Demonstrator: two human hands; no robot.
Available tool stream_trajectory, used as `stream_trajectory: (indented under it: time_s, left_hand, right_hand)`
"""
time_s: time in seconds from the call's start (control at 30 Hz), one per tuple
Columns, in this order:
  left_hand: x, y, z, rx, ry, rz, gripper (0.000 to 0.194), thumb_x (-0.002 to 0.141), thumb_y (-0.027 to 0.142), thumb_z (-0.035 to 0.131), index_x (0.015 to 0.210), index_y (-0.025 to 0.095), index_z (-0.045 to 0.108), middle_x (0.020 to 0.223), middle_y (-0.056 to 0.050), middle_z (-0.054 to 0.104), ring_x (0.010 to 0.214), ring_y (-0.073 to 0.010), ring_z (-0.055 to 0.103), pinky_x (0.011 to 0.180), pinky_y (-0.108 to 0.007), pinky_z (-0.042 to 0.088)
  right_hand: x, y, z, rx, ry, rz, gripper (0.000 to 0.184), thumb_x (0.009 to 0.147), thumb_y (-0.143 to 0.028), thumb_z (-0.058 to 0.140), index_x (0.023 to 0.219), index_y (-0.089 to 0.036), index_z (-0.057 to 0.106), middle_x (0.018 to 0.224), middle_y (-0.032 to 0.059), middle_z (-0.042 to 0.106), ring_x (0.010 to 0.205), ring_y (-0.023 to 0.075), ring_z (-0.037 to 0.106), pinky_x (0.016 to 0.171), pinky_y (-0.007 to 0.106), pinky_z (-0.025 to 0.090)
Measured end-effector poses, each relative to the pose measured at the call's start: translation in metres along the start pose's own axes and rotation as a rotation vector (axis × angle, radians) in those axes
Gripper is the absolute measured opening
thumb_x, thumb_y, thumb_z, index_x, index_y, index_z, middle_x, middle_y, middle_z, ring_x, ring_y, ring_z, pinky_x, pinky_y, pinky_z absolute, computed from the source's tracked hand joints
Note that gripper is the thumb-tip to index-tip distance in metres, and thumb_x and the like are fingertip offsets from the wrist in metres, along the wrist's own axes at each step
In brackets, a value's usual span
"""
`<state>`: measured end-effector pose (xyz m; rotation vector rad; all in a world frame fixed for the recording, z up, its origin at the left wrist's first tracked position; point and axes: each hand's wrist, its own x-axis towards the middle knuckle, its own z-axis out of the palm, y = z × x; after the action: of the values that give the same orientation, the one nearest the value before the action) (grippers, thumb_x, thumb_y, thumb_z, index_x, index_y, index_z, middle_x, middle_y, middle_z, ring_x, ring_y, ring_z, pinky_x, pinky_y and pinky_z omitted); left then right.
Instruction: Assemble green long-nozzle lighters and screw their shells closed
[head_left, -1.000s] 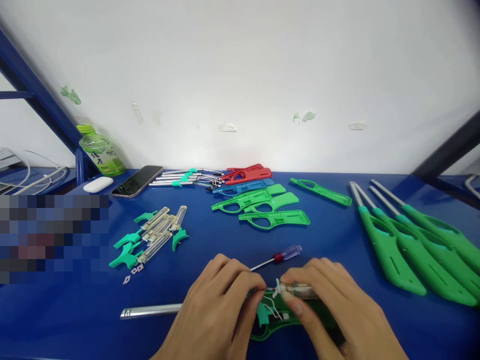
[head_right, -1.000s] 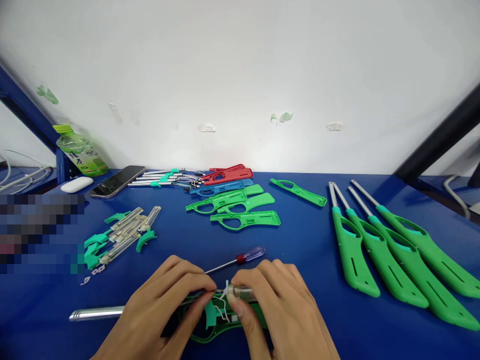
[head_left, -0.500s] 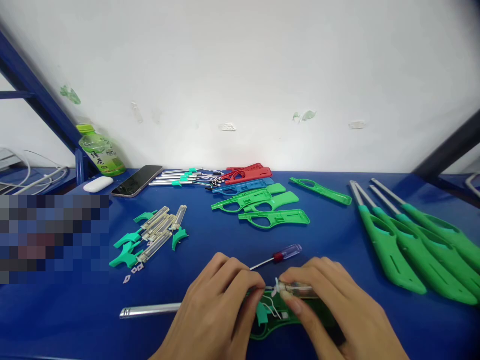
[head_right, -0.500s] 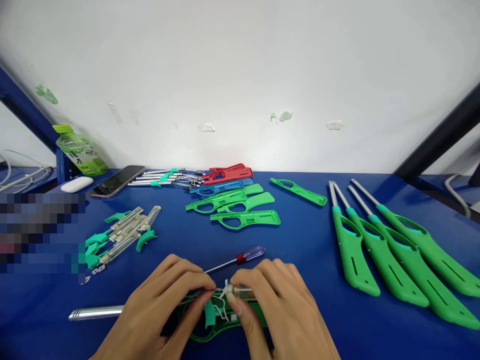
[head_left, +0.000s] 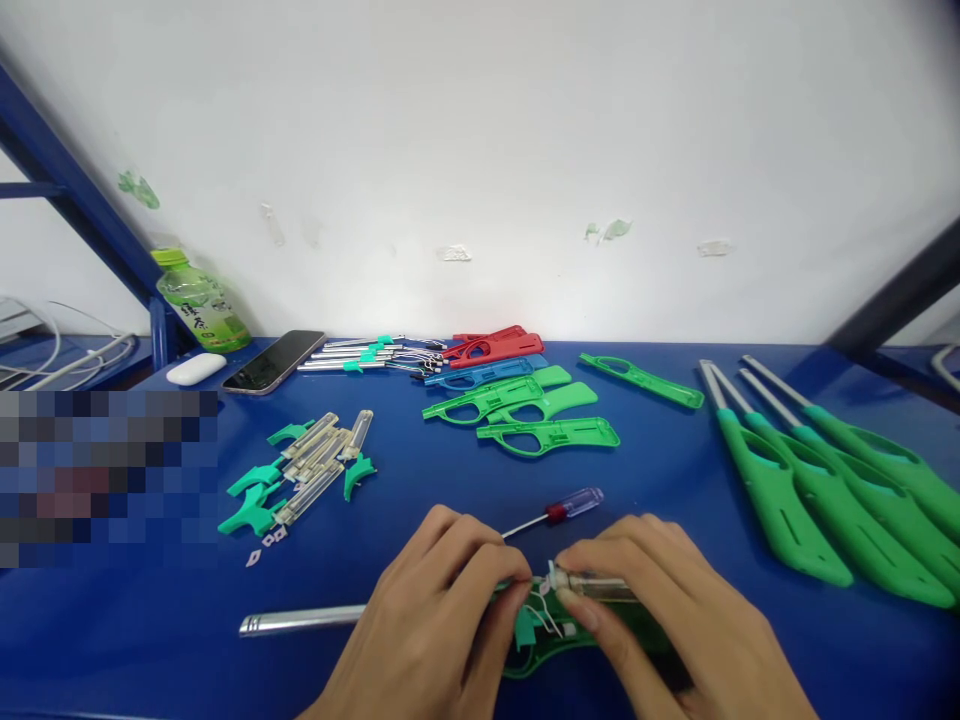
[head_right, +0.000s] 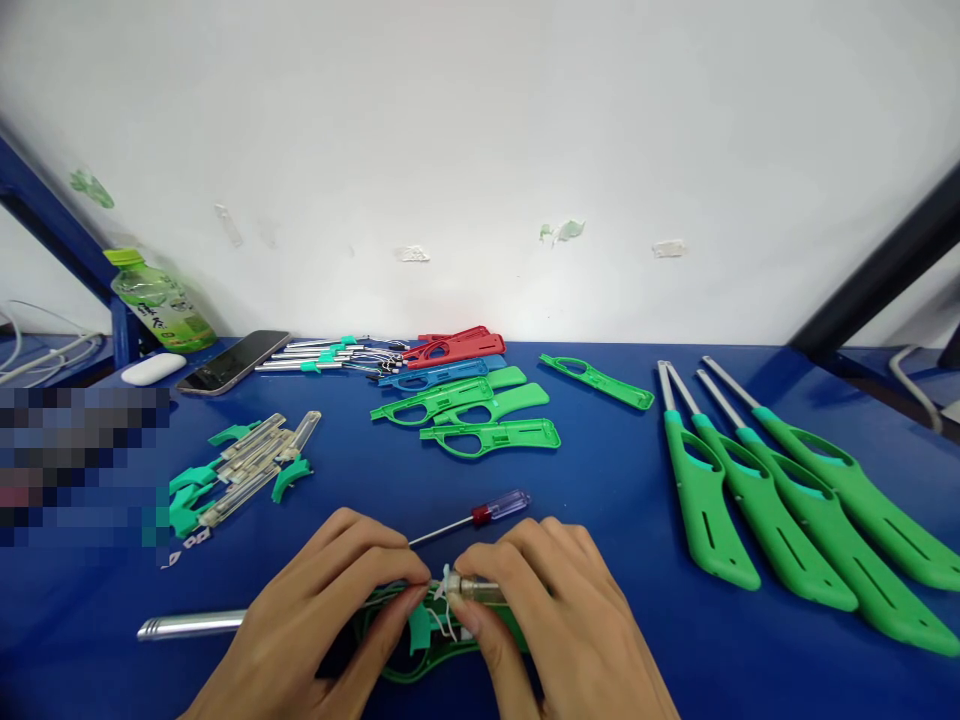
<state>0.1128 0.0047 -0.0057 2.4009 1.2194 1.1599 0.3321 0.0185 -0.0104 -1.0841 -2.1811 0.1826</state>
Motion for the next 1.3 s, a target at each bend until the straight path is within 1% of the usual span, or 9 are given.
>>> stream_trajectory:
  time_s: [0.3, 0.6, 0.77, 0.97, 1.13, 1.3]
  left_hand:
    - [0.0001, -0.0012, 0.0, 0.002, -0.001, 0.024, 0.02, 0.102, 0.001, 0.055, 0.105, 0.02, 0.062, 0.095, -0.001, 0.068, 0.086, -0.0159, 0.056, 0.077, -0.029, 0.051]
    - [0.0008, -0.0031, 0.0028, 0.002, -0.004, 0.043, 0.019, 0.102, 0.0, 0.055, 0.103, 0.018, 0.061, 0.094, -0.002, 0.067, 0.086, -0.0164, 0.054, 0.076, -0.03, 0.049]
    - [0.0, -0.0045, 0.0023, -0.003, -0.001, 0.053, 0.018, 0.102, 0.0, 0.055, 0.104, 0.018, 0.061, 0.095, -0.003, 0.067, 0.087, -0.0165, 0.054, 0.076, -0.03, 0.05]
    - [-0.0058, -0.0049, 0.0014, 0.001, 0.004, 0.079, 0.019, 0.102, 0.0, 0.053, 0.101, 0.017, 0.06, 0.091, -0.003, 0.067, 0.083, -0.0166, 0.052, 0.073, -0.031, 0.048]
    - [-0.0022, -0.0042, 0.0009, 0.045, 0.001, 0.089, 0.019, 0.102, -0.001, 0.053, 0.102, 0.017, 0.061, 0.093, -0.004, 0.067, 0.085, -0.0176, 0.052, 0.074, -0.032, 0.049]
    - [-0.0002, -0.0031, 0.0003, 0.079, -0.003, 0.129, 0.019, 0.102, 0.0, 0.054, 0.106, 0.016, 0.063, 0.095, -0.003, 0.071, 0.085, -0.0173, 0.054, 0.076, -0.031, 0.049]
  right_hand:
    - [-0.0006, 0.0026, -0.0001, -0.004, -0.007, -0.049, 0.009, 0.107, -0.026, 0.059, 0.108, -0.03, 0.067, 0.091, -0.0019, 0.069, 0.077, 0.0148, 0.066, 0.072, 0.03, 0.053]
    - [-0.0012, 0.0058, 0.0023, -0.011, 0.009, -0.097, 0.01, 0.107, -0.024, 0.058, 0.111, -0.029, 0.066, 0.092, -0.0027, 0.068, 0.078, 0.0138, 0.065, 0.071, 0.029, 0.051]
    - [-0.0001, 0.0053, 0.0016, -0.01, -0.01, -0.093, 0.014, 0.107, -0.022, 0.058, 0.115, -0.03, 0.067, 0.093, -0.0033, 0.068, 0.079, 0.0126, 0.065, 0.074, 0.028, 0.051]
    - [-0.0013, 0.0063, 0.0002, 0.015, -0.011, -0.102, 0.016, 0.106, -0.022, 0.061, 0.118, -0.03, 0.068, 0.093, -0.0039, 0.068, 0.079, 0.0116, 0.065, 0.074, 0.028, 0.051]
    - [-0.0035, 0.006, -0.0009, 0.009, -0.01, -0.121, 0.016, 0.106, -0.022, 0.062, 0.118, -0.031, 0.069, 0.091, -0.004, 0.068, 0.079, 0.011, 0.065, 0.073, 0.027, 0.052]
    - [-0.0025, 0.004, 0.0001, -0.041, 0.044, -0.067, 0.014, 0.107, -0.028, 0.061, 0.117, -0.032, 0.07, 0.096, -0.0025, 0.07, 0.083, 0.0136, 0.068, 0.074, 0.028, 0.054]
